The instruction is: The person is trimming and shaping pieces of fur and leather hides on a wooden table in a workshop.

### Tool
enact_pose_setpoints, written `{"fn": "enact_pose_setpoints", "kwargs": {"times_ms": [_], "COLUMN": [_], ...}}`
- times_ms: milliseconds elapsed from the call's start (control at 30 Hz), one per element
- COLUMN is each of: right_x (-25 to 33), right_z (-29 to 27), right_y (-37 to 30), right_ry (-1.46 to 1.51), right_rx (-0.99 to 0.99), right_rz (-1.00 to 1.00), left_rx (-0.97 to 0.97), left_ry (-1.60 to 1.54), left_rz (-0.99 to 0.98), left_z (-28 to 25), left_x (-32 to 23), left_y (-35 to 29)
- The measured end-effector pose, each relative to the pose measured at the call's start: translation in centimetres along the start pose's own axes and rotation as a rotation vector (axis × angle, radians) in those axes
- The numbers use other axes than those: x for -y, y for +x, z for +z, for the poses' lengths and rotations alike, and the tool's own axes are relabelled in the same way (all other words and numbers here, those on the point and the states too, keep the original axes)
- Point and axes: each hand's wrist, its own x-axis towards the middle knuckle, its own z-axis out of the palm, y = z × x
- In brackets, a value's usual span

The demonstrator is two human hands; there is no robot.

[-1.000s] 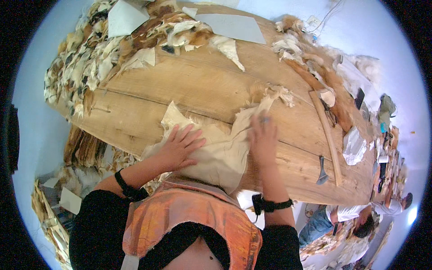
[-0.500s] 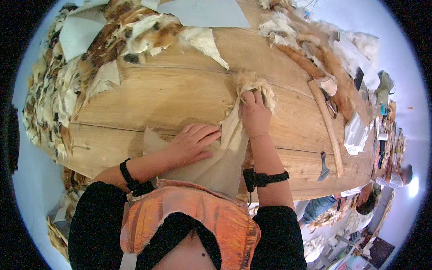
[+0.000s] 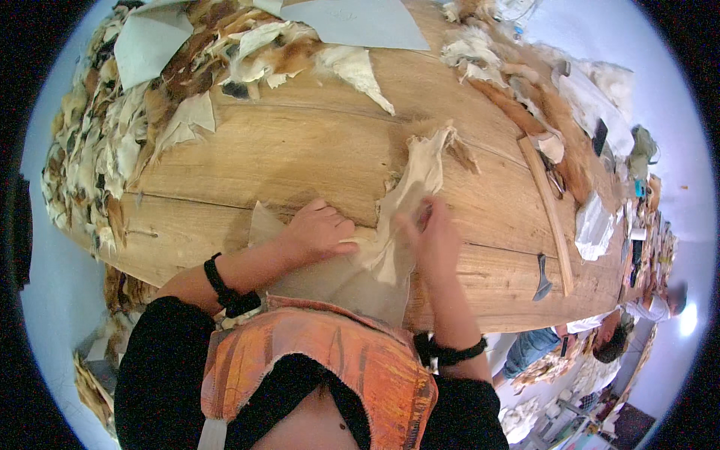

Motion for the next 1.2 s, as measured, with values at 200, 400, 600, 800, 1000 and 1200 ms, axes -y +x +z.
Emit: {"fn": "enact_pose_setpoints", "kwargs": {"times_ms": [200, 400, 600, 800, 1000, 1200], "right_x": [-1.7, -0.9, 4.7, 3.9, 3.5, 3.3], "right_z": [2.5, 1.2, 2.0, 5.5, 6.2, 2.0], "right_y": [-0.7, -0.1, -0.7, 1.3, 1.8, 1.7], "right_ry": [-0.013, -0.016, -0.148, -0.082, -0.130, 0.028], "right_rx": [-0.089, -0.069, -0.011, 0.258, 0.122, -0.020], "right_rz": [-0.229, -0.321, -0.781, -0.845, -0.724, -0.743], "left_rx": [-0.025, -0.275, -0.211, -0.133, -0.243, -0.305], "left_ry": [0.008, -0.400, 0.285, 0.277, 0.291, 0.312], "left_rz": [0.038, -0.436, -0.542, -0.286, -0.242, -0.432], "left_z": [0.1, -1.3, -6.1, -5.3, -5.7, -6.7], "left_x": [0.7, 6.5, 3.4, 5.7, 7.7, 4.1], "left_y": [2.0, 2.1, -4.5, -4.9, -3.6, -5.0]}}
